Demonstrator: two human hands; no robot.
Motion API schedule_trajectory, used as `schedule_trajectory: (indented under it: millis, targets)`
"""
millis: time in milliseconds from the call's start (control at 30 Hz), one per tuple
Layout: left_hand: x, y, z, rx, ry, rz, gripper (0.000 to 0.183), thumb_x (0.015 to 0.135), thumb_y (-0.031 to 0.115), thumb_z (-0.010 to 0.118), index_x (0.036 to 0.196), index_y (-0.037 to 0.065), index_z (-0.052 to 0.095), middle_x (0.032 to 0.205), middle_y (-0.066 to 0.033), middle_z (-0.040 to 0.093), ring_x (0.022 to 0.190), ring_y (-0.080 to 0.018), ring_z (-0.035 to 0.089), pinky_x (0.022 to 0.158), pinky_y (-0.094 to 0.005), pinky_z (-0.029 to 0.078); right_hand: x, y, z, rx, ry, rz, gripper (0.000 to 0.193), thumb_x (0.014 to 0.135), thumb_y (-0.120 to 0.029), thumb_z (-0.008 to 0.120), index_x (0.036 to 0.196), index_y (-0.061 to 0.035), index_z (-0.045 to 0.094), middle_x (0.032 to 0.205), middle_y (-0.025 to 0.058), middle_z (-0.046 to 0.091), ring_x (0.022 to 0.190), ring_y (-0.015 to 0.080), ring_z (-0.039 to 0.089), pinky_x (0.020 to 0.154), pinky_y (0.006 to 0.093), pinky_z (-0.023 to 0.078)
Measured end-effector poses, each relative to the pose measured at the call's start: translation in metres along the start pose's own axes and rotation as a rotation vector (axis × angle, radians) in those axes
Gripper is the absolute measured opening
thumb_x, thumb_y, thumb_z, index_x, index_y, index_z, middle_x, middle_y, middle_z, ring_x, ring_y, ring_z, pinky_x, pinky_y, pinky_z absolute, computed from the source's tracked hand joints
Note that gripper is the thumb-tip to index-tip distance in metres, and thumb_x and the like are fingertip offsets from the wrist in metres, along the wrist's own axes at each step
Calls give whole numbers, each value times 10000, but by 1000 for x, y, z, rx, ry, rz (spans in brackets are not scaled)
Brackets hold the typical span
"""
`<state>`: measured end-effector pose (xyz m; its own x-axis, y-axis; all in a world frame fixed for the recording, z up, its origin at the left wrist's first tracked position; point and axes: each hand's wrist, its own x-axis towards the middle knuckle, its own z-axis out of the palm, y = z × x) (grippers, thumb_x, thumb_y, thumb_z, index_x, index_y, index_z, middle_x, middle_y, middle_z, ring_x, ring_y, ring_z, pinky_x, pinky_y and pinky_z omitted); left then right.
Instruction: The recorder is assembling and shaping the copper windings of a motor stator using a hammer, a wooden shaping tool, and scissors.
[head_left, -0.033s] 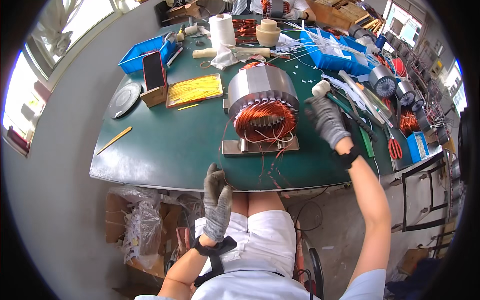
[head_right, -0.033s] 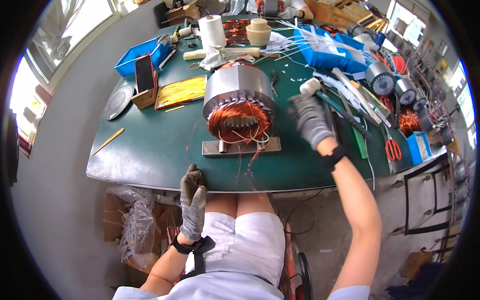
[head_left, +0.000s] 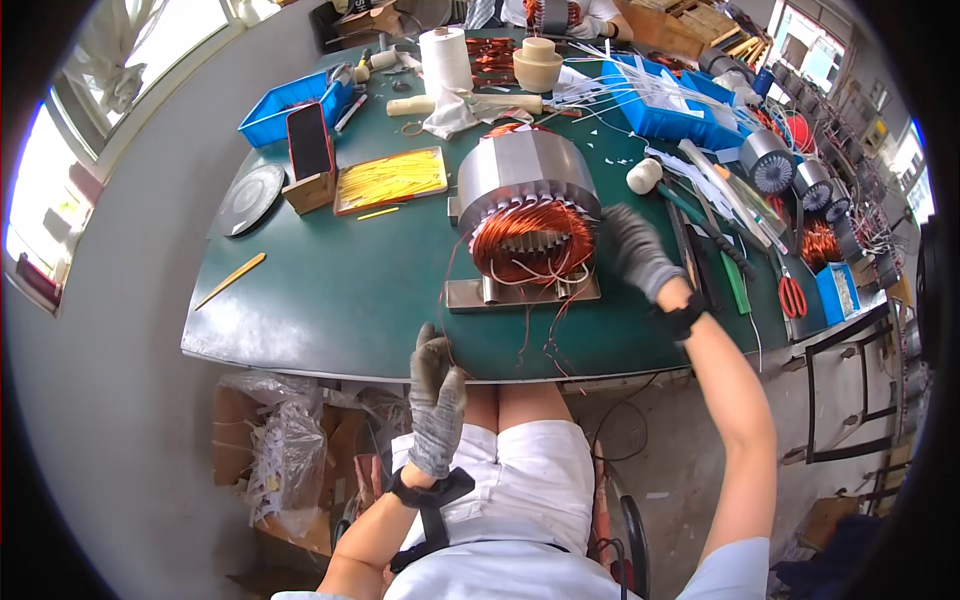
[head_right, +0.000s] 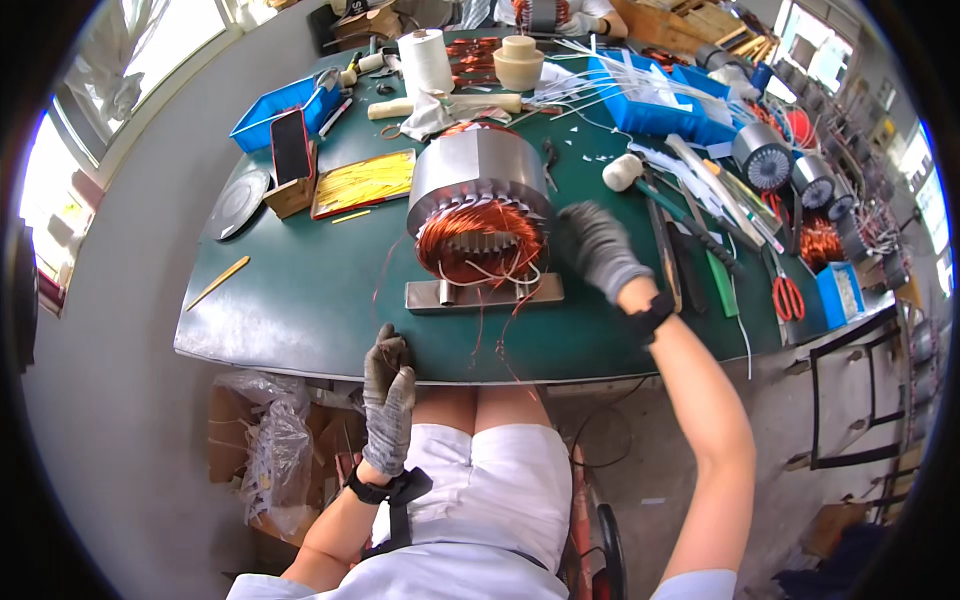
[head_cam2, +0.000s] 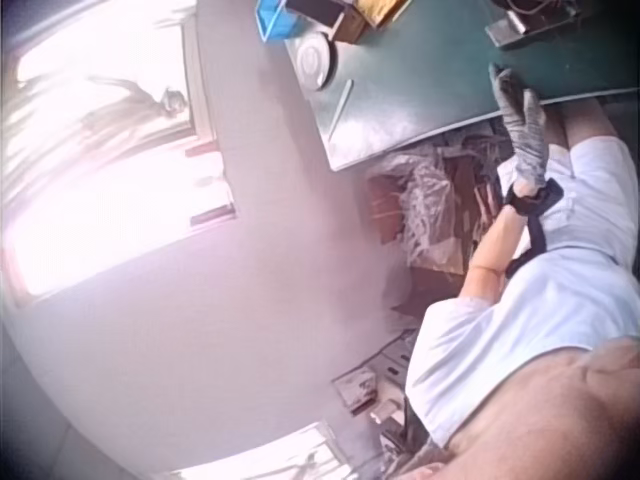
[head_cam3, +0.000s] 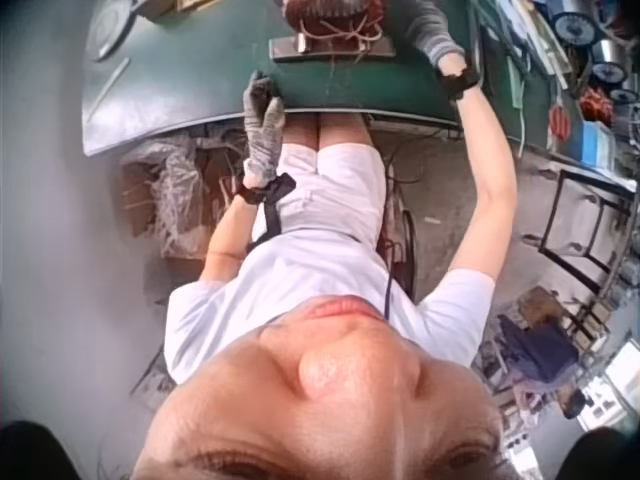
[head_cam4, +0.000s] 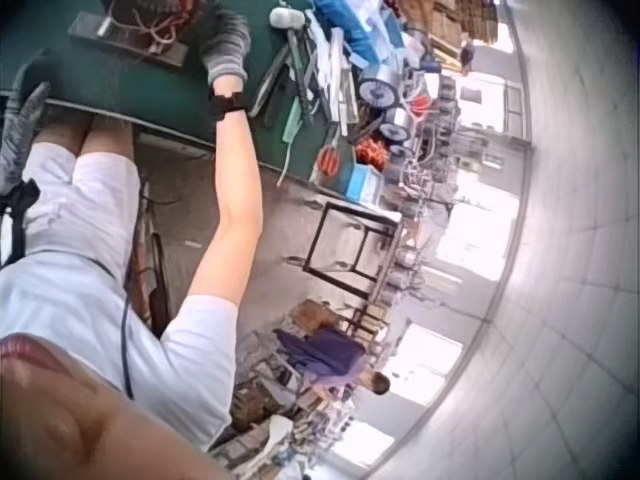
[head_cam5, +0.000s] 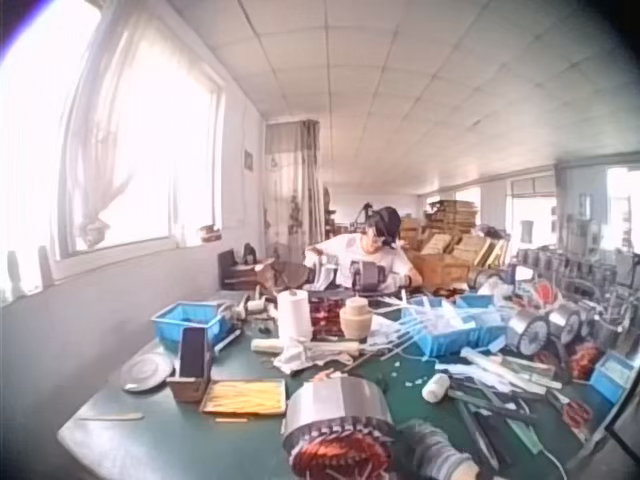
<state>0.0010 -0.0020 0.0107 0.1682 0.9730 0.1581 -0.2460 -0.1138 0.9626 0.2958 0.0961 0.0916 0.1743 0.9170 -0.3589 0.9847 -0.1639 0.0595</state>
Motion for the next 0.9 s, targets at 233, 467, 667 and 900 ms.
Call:
schedule_trajectory:
  millis: [233, 467, 667, 900]
  targets:
    - [30, 7, 22, -129, 3, -108, 425, 887, 67, 451, 1294, 7, 349, 1242, -71, 421, 1052, -128, 416, 919, -263, 344, 13, -11, 111, 59, 633, -29, 199, 836, -187, 467, 965, -106, 595, 943, 119, 620, 884, 257, 594, 690, 369, 498]
    - [121, 22, -42, -326, -130, -263, 438, 919, 292, 453, 1243, 1, 409, 1254, -142, 470, 1108, -215, 485, 964, -370, 372, -47, -116, 112, 20, 814, -408, 285, 849, -226, 476, 1039, -27, 551, 1019, 261, 555, 970, 386, 550, 836, 409, 467]
    - [142, 22, -114, -222, -119, -407, 436, 924, 387, 426, 1146, 14, 458, 1122, -153, 541, 993, -260, 558, 868, -364, 448, -19, -227, 114, 930, 835, -366, 498, 852, -275, 506, 1218, 38, 381, 1180, 372, 410, 1029, 497, 476, 878, 485, 423]
    - [53, 42, -196, -132, 405, -128, 518, 865, 584, 416, 602, 138, 430, 379, 45, 259, 276, -76, 177, 279, -230, 133, -66, -175, 121, 872, 1038, -587, 123, 814, -152, 534, 886, -69, 589, 890, 126, 593, 886, 313, 559, 822, 411, 460]
